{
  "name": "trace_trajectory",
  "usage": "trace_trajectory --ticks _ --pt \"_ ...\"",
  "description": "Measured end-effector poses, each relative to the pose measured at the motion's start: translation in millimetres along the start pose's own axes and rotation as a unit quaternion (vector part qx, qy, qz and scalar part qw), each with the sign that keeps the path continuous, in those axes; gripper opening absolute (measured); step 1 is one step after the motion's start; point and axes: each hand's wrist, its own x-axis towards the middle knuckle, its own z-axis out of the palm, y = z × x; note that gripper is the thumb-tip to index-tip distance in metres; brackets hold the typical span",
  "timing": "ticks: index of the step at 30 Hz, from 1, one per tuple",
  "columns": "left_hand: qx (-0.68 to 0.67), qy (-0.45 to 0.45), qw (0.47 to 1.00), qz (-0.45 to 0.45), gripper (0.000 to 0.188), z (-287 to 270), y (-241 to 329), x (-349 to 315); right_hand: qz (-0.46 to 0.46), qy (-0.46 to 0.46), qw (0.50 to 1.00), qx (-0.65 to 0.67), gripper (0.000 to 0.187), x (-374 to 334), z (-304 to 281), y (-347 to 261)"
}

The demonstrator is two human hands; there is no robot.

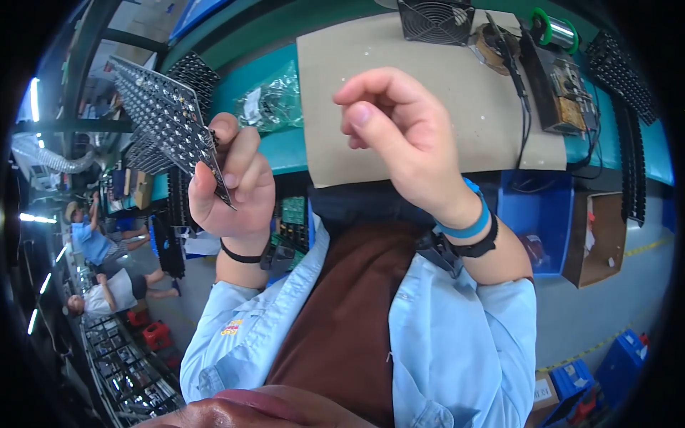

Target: The person picks up a keyboard circuit board, turns it over, and inserts a small component into a slot by hand. They then pick up a soldering iron and apply it to the component on the board before setting the tool back down.

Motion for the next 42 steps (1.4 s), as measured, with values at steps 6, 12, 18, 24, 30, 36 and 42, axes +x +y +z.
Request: trace_trajectory --ticks 6,12,18,24,30,36,42 --pt "-0.039 0.035 0.998 0.031 0.056 18.8 1.1 10.6 0.002 -0.002 1.0 0.005 0.02 -6.2 -10.6 0.5" --pt "0.015 -0.03 0.998 0.049 0.046 9.8 -2.8 13.7 0.02 -0.004 1.0 0.011 0.017 -5.3 -13.3 1.3" --pt "0.152 0.02 0.983 0.1 0.054 7.7 -15.0 16.6 0.043 0.026 0.998 -0.028 0.021 -10.5 -22.3 5.1" --pt "0.276 0.09 0.944 0.156 0.058 8.5 -27.2 15.2 0.112 0.121 0.979 0.121 0.031 -31.9 -91.3 31.4" --pt "0.236 0.116 0.949 0.173 0.048 5.9 -37.4 19.5 -0.009 0.279 0.871 0.404 0.046 -16.2 -133.0 43.5" --pt "0.179 0.108 0.962 0.176 0.037 0.8 -55.3 25.1 -0.089 0.282 0.881 0.37 0.061 -9.8 -174.6 49.8" --pt "0.203 0.116 0.95 0.205 0.031 -9.7 -67.2 31.9 -0.187 0.269 0.938 0.111 0.052 -42.6 -152.0 12.6"
